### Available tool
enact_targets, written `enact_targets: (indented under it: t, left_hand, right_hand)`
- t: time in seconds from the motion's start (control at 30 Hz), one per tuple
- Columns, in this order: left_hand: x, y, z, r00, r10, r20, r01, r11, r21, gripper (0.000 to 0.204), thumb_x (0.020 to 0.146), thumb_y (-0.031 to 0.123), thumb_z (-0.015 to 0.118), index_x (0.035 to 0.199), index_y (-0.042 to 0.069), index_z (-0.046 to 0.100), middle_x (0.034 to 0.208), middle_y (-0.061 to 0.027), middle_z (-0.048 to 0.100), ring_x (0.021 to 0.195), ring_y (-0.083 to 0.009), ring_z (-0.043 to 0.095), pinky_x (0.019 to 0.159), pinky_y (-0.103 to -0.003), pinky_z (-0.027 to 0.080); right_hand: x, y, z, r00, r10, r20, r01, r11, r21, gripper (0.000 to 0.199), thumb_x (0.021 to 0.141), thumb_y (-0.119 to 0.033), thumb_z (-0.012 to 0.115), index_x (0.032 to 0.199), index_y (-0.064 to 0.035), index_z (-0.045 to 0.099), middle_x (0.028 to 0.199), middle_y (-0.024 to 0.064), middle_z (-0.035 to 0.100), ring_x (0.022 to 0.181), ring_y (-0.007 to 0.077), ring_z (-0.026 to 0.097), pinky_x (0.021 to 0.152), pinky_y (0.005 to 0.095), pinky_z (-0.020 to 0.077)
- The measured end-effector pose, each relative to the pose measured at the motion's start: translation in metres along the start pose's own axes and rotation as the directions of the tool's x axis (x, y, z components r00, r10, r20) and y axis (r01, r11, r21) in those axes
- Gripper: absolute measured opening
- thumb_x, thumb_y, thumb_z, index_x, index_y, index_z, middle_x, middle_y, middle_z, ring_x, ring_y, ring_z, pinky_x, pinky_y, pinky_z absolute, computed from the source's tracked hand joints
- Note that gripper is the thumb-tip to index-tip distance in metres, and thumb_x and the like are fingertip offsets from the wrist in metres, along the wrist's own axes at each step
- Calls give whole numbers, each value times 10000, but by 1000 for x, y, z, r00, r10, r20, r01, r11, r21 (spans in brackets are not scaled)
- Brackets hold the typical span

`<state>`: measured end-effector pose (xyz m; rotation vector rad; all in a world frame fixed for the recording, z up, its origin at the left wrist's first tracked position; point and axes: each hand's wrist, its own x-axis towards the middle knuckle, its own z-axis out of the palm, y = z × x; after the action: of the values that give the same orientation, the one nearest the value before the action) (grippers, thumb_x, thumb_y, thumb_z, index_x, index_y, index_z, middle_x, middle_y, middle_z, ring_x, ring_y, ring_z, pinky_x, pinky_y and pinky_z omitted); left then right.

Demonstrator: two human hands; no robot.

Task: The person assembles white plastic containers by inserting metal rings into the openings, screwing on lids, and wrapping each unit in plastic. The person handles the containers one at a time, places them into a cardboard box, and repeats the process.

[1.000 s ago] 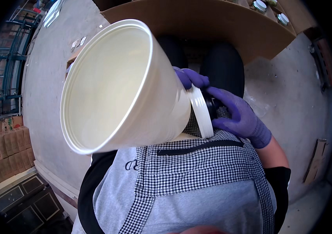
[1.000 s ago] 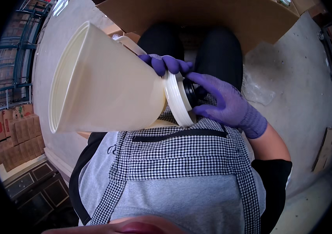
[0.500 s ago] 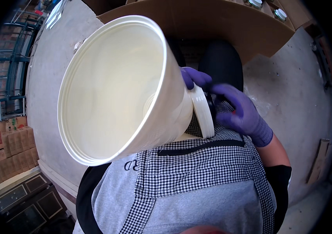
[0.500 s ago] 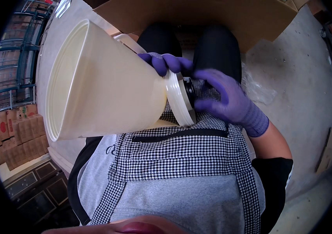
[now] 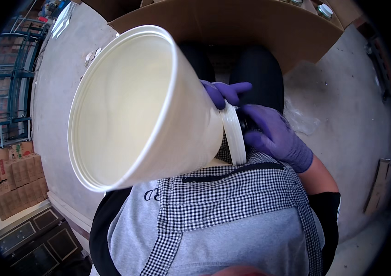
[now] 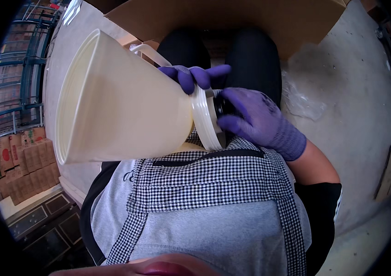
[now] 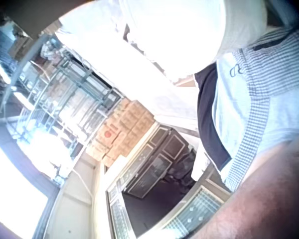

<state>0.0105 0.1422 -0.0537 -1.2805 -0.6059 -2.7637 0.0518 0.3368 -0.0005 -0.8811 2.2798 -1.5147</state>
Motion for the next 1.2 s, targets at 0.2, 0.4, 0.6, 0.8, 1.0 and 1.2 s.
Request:
enact_targets:
  t: [0.2, 0.4, 0.6, 0.8, 1.0, 1.2]
  left_hand:
    - [1, -4, 2, 1000, 19, -22, -18, 999, 28, 464, 918, 417, 674, 1186, 56, 555, 939, -125, 553, 1019, -357, 570, 1101, -753, 264]
    - [0, -3, 18, 984, -46, -174, 46, 999, -4, 375, 938, 366, 657, 1128, 56, 567, 922, -119, 553, 997, -350, 571, 1092, -737, 304]
    - [-2, -4, 14, 990, 32, -137, -24, 998, 63, 447, 923, 408, 669, 1178, 57, 562, 916, -111, 545, 996, -355, 571, 1070, -747, 320]
    - [4, 0, 21, 992, -17, -122, 23, 998, 51, 513, 918, 444, 669, 1228, 55, 548, 941, -112, 545, 1032, -356, 565, 1072, -742, 320]
    - [4, 5, 11, 997, -6, -79, 13, 996, 84, 556, 907, 467, 681, 1246, 53, 528, 966, -124, 554, 1024, -353, 573, 1079, -720, 335]
    - [-3, -26, 10, 983, 151, -102, -164, 977, -134, 638, 945, 480, 621, 1358, 21, 462, 1067, -152, 571, 1091, -374, 569, 1094, -689, 342]
  right_hand:
    - [-6, 4, -10, 974, 223, 47, -228, 951, 208, 538, 949, -402, 598, 1283, 18, 561, 1004, 201, 685, 953, 327, 672, 881, 411, 523]
    - [-5, 10, -2, 995, 98, 28, -100, 992, 80, 651, 876, -411, 661, 1346, 24, 542, 1181, 243, 643, 1107, 366, 636, 976, 430, 493]
    - [-4, 2, 5, 994, -39, -104, 40, 999, 11, 587, 900, -398, 629, 1285, 41, 565, 1151, 244, 652, 1069, 364, 651, 927, 431, 513]
    - [6, 1, -12, 872, 374, 316, -354, 927, -121, 747, 854, -490, 664, 1382, 13, 505, 1258, 213, 594, 1169, 350, 596, 1009, 427, 476]
    - [-6, -3, 8, 986, -41, -162, 48, 998, 40, 673, 855, -431, 661, 1354, 2, 533, 1125, 223, 641, 1052, 350, 637, 940, 411, 501]
    - [1, 35, 13, 995, 54, 85, -23, 945, -327, 538, 900, -191, 590, 1391, -17, 456, 802, 175, 653, 715, 361, 651, 651, 415, 534]
